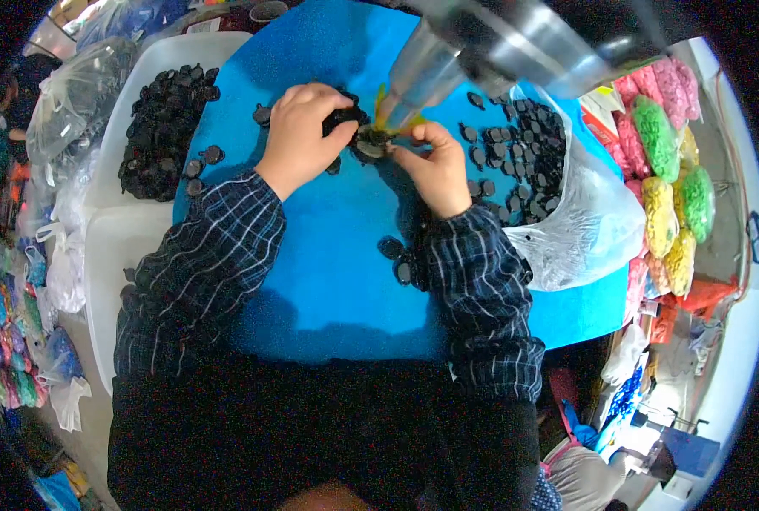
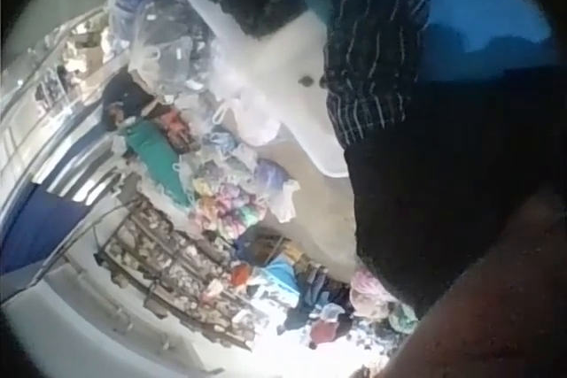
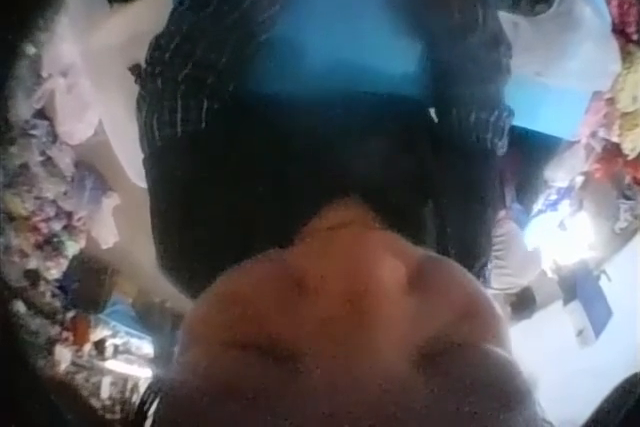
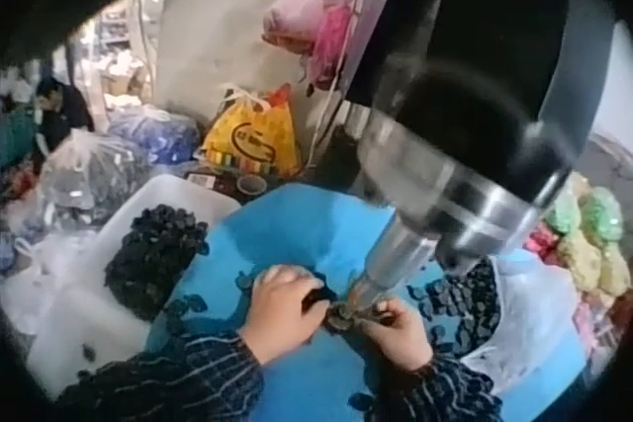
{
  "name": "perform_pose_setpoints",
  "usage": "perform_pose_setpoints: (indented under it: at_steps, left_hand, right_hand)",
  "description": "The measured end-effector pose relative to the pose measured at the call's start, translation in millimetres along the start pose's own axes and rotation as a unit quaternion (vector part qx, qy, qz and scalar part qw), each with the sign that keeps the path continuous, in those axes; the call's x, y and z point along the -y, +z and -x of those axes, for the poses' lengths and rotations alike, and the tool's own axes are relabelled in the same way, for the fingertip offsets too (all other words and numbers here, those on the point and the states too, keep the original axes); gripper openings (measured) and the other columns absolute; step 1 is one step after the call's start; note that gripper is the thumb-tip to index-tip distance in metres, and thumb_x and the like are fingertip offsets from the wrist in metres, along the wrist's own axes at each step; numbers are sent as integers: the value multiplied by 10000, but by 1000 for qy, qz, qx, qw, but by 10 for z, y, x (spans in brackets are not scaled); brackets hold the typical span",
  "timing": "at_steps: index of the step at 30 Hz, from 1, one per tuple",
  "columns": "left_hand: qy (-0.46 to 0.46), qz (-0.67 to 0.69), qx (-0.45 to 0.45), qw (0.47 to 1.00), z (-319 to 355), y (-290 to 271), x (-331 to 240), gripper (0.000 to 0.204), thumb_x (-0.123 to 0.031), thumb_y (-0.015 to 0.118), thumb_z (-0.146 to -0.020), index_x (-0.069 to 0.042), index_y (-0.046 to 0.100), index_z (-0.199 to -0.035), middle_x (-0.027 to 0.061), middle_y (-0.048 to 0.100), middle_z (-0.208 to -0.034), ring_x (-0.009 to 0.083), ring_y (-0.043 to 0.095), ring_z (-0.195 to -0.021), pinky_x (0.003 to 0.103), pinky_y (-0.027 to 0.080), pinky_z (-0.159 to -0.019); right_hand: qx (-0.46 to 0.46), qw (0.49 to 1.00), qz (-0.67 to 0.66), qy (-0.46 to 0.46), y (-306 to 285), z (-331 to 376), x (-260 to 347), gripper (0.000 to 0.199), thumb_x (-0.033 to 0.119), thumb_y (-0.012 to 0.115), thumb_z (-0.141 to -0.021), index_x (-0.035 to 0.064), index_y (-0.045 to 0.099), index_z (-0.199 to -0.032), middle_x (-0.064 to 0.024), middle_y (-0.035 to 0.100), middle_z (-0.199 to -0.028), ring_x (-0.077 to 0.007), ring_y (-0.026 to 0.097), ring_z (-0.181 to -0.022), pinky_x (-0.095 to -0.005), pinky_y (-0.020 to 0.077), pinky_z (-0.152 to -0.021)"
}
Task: Assembling small mechanical components at a workstation and placing them into a plastic bag.
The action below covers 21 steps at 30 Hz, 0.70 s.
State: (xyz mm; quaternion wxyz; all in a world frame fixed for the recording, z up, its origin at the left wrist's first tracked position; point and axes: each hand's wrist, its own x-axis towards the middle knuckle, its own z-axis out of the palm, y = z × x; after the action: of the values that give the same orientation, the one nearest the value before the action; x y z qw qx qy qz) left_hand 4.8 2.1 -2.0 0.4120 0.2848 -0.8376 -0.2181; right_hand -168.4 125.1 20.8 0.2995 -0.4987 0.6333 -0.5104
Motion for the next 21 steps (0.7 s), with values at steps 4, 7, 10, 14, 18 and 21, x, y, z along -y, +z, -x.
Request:
perform_pose_setpoints:
  at_steps: [4,7,10,14,18,21]
  left_hand:
    - [2,-5,-10,1000,-11,46,0,216,-210,677,-745,-73,681,-911,75,602,-1047,296,498,-1074,492,355,-926]
    - [2,1,-14,1000,-25,32,-24,219,-207,674,-743,-66,679,-911,81,605,-1039,301,500,-1068,497,359,-921]
    - [34,52,3,998,-41,-3,-33,212,-203,670,-744,-65,678,-905,82,613,-1017,303,503,-1057,494,363,-917]
    - [108,43,39,992,-65,34,-74,206,-209,675,-740,-70,680,-892,71,620,-997,301,517,-1030,474,375,-906]
    - [54,8,11,998,-43,72,-85,214,-220,684,-736,-80,685,-898,58,622,-996,295,521,-1027,452,379,-901]
    - [28,3,-6,1000,-26,11,-23,220,-227,686,-738,-85,688,-906,52,621,-995,292,518,-1035,447,375,-905]
  right_hand:
    - [134,954,239,-123,-239,206,297,288,8,711,-705,47,550,-941,-13,603,-972,-128,562,-874,-303,472,-786]
    - [292,903,283,-136,-254,341,450,311,34,727,-696,53,545,-949,-13,599,-949,-131,561,-873,-306,467,-784]
    - [392,876,280,14,-230,353,449,327,33,732,-707,58,542,-972,-12,595,-934,-136,563,-885,-301,466,-794]
    - [162,973,159,31,-188,186,241,331,23,733,-726,53,541,-993,-14,598,-935,-147,578,-898,-287,468,-801]
    - [-19,997,79,9,7,-10,19,310,16,725,-748,42,546,-999,-22,611,-966,-149,589,-917,-274,471,-813]
    - [-39,988,119,-90,139,-86,-38,260,15,706,-765,25,554,-976,-30,611,-967,-149,592,-921,-272,477,-787]
